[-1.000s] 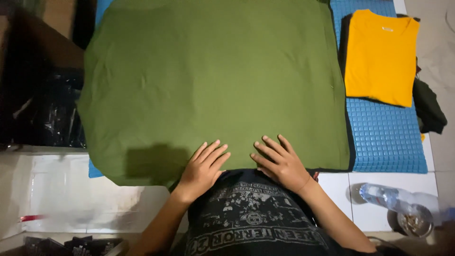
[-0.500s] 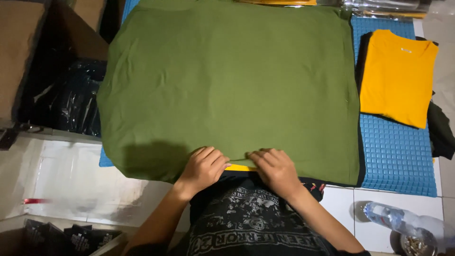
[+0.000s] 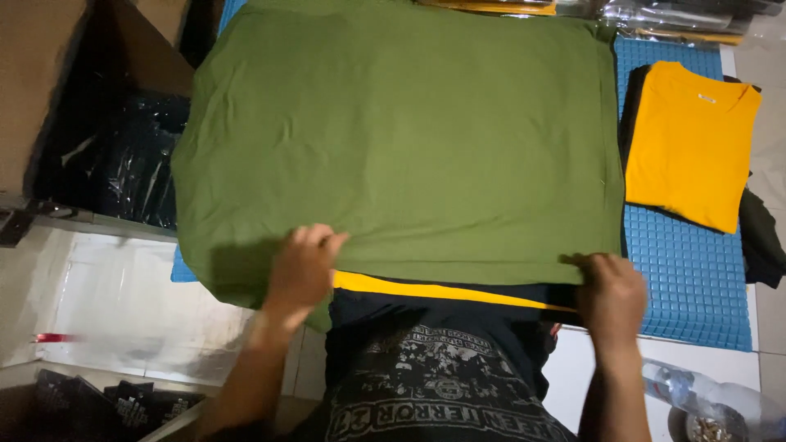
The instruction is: The person is unfolding, smoothing, and neatly refolding various colored t-shirts on a mat.
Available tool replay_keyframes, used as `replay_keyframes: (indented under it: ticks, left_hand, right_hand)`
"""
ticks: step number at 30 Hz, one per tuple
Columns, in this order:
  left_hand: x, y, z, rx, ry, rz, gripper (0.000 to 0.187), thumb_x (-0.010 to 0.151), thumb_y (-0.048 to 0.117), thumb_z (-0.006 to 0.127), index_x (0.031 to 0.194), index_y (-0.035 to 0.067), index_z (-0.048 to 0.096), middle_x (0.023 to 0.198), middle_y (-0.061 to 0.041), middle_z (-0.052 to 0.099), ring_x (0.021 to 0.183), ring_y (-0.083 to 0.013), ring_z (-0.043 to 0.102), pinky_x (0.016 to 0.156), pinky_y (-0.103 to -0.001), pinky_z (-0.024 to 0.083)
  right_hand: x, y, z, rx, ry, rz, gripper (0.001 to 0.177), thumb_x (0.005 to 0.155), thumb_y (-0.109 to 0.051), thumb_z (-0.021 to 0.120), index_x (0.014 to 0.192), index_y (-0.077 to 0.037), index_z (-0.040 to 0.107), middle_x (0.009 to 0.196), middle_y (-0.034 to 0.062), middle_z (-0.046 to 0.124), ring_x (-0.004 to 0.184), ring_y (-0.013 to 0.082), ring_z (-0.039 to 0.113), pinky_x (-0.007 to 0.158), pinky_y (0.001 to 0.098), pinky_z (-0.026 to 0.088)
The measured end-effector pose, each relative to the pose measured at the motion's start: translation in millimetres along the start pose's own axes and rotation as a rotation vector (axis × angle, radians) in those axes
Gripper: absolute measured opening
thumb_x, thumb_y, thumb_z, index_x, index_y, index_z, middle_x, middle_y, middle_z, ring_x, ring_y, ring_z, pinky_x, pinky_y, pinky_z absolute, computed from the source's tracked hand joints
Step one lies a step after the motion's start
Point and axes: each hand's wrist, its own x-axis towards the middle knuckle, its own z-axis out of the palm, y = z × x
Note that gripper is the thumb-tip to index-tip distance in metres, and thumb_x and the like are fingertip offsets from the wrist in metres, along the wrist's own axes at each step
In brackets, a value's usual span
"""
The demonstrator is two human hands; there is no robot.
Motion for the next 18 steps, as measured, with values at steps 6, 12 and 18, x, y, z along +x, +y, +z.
replay_keyframes:
  ticks: [6,12,18]
  left_hand:
    - [-35.3,-52.7,-38.2,0.222,-0.033,-0.311,0.044,0.070,0.001,0.064,0.111,0.016,0.076,0.103,-0.008,0.075,0.087,-0.0396,0.068,0.081,-0.047,0.056]
    - [-53.2,-72.9,-92.9,0.508,-0.039,-0.541,0.048,0.072,0.002,0.077,0.115,0.023,0.078,0.094,-0.001,0.077,0.078,-0.0208,0.070,0.068,-0.038,0.055]
    - [-44.7,-120.4,-105.1,0.474,0.057,-0.618,0.028,0.081,0.012,0.070,0.107,0.020,0.075,0.097,-0.006,0.075,0.080,-0.0352,0.070,0.063,-0.048,0.056]
  right_hand:
    - [-4.2,39.5,-5.5,0.086,-0.047,0.188,0.025,0.081,0.010,0.080,0.104,0.001,0.078,0.104,0.0132,0.074,0.084,0.0283,0.066,0.077,0.0377,0.053]
    - [6.0,56.4,-8.6,0.320,-0.121,0.336,0.036,0.088,0.024,0.066,0.117,0.004,0.075,0.116,0.0218,0.075,0.097,0.0321,0.072,0.090,0.0415,0.058]
    - [14.2,87.9,-4.5,0.355,-0.057,0.363,0.023,0.105,0.017,0.066,0.125,0.007,0.074,0.121,0.0239,0.074,0.105,0.0338,0.071,0.096,0.0444,0.056]
